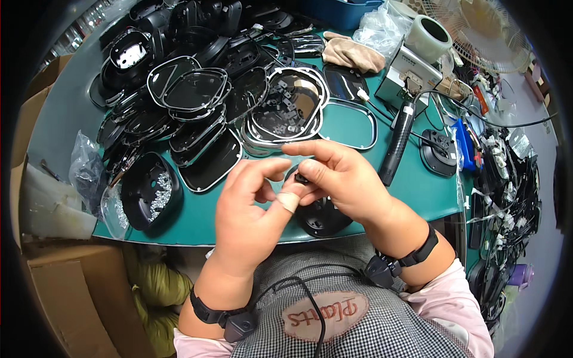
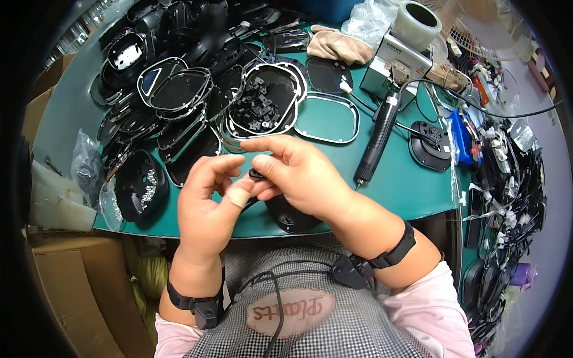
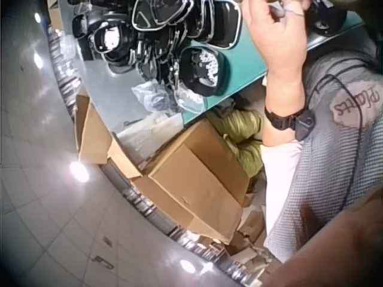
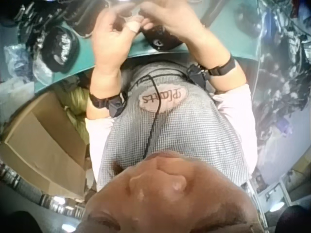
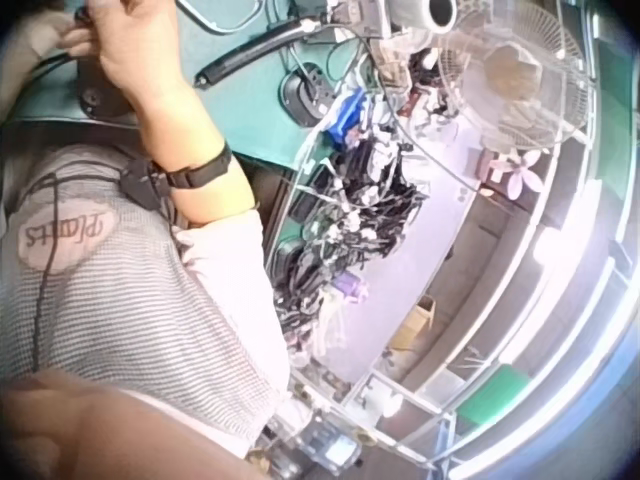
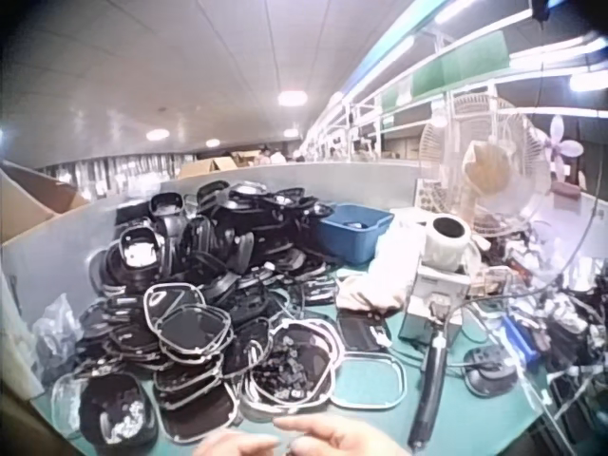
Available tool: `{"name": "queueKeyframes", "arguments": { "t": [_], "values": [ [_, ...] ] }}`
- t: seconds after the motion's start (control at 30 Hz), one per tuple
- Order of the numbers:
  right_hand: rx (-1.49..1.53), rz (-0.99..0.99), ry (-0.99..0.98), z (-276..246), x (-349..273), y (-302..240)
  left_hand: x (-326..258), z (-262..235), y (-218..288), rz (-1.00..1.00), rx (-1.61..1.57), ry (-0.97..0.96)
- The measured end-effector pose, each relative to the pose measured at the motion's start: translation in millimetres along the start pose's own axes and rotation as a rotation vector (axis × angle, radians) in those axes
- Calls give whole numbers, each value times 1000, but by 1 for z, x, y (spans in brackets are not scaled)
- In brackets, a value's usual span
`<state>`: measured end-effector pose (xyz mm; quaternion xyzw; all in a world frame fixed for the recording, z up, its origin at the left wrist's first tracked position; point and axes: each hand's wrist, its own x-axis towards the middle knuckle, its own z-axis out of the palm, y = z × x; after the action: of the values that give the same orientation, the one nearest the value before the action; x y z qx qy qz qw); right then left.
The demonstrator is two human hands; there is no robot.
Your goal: Assembling and wiring electronic components into plastic housings using an electric screwdriver at a workbench.
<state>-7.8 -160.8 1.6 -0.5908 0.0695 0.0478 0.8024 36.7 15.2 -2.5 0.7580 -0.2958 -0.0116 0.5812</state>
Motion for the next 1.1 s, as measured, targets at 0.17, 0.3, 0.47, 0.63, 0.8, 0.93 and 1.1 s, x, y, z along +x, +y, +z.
{"name": "queueKeyframes", "arguments": {
  "t": [0.17,0.3,0.47,0.63,0.8,0.93,1.1],
  "values": [
    [-38,-20,14,-1,-16,11,-7,11,-3,60,63,-50],
    [53,-40,-54,-12,-33,13,-18,13,-15,-18,-151,-24],
    [-351,-205,38,-19,-48,26,-26,22,-21,-124,-309,-66],
    [-492,-276,119,-30,-62,37,-43,37,-23,-249,-381,-163],
    [-744,-444,33,-43,-74,42,-39,35,-15,-146,-194,-320],
    [-611,-334,62,-48,-74,45,-20,25,-15,267,138,-164],
    [-884,-620,172,-54,-58,63,-8,36,-18,395,935,-211]
  ]
}}
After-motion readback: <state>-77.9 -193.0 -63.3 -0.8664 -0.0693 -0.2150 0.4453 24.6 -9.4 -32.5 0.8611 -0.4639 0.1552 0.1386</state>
